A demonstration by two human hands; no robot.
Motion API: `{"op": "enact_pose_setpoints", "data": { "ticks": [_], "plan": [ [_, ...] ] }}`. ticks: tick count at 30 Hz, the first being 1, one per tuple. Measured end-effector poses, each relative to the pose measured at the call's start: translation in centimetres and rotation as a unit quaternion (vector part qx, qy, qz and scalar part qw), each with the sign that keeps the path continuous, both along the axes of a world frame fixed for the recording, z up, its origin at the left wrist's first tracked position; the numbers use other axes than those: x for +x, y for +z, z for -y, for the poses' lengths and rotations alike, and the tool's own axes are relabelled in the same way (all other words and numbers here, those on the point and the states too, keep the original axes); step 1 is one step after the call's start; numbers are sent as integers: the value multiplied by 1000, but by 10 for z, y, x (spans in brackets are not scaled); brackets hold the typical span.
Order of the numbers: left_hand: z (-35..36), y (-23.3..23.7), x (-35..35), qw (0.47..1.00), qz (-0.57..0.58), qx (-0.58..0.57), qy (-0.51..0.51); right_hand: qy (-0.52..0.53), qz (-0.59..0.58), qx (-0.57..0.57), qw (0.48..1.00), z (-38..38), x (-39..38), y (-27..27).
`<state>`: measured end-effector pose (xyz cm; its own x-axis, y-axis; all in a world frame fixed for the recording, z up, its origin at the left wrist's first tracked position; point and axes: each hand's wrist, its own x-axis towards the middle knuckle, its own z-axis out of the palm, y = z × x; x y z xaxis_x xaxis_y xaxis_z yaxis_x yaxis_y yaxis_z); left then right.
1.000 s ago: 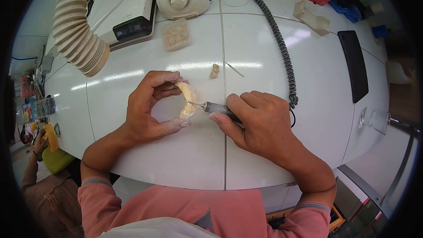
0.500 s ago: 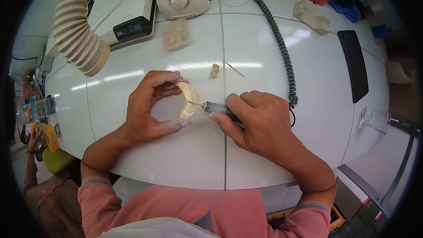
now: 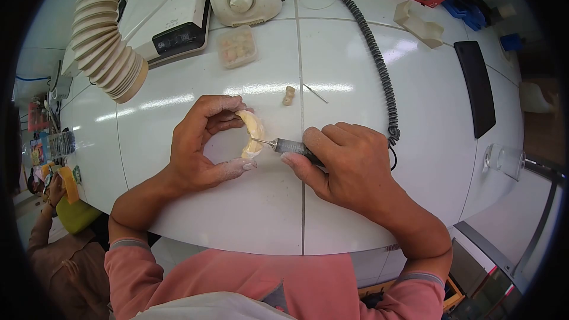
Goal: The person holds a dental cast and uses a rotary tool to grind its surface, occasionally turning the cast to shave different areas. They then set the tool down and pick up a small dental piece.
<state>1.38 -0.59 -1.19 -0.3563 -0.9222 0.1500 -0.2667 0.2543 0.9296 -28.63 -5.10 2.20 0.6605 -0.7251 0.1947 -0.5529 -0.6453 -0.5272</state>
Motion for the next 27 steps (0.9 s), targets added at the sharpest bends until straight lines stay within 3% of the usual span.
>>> {"op": "enact_pose_setpoints", "data": {
  "ticks": [27],
  "plan": [
    [0,2,0,1000,6,4,0,11,-2,-5,1000,1,-1,0]
  ]
}}
